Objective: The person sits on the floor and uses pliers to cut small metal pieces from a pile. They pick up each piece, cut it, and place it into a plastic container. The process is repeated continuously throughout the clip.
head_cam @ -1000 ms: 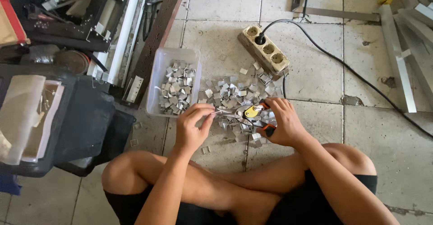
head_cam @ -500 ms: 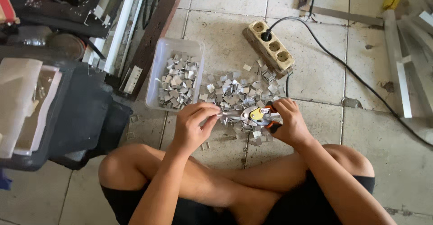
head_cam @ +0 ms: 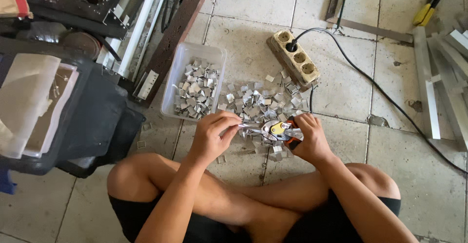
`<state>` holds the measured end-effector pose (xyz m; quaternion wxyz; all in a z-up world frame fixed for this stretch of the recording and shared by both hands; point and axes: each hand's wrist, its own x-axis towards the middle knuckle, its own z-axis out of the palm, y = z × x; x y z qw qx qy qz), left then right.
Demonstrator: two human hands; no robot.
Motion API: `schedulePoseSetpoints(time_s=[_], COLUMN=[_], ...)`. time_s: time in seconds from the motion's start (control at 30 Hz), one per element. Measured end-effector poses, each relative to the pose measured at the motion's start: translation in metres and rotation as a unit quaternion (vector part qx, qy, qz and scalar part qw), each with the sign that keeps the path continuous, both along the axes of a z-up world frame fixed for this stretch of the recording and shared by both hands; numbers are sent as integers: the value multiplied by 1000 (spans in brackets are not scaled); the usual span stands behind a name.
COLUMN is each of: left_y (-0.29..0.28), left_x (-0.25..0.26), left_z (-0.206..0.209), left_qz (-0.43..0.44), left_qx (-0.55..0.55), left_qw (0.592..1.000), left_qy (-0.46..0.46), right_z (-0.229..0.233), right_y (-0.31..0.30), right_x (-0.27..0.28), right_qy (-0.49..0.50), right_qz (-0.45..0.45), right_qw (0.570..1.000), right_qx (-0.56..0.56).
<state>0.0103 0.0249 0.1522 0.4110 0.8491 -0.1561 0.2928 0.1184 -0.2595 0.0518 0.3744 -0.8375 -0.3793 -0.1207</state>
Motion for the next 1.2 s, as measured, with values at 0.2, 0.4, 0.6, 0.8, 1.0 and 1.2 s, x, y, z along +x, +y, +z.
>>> schedulePoseSetpoints(time_s=[0.2, 0.4, 0.6, 0.8, 1.0, 1.2], left_y=[-1, 54, 35, -13, -5, 3], left_x=[4, 14, 6, 12, 23, 14], left_z=[-5, -38, -16, -73, -145, -153], left_qz=[47, 380, 412, 248, 233, 221], left_qx=[-22, 77, 156, 165, 234, 210], left_qw=[999, 922, 879, 936, 896, 863], left_qy=[17, -3, 180, 186, 298, 404], right_z=[23, 16, 5, 3, 1, -1], right_y=[8, 0, -7, -11, -15, -12], right_x=[-3, 2, 9, 12, 12, 15], right_qy=[36, 11, 42, 74, 69, 74], right_qz=[10, -30, -50, -48, -50, -46], right_qw=[999, 998, 997, 996, 996, 996], right_qx=[11, -48, -35, -23, -27, -28])
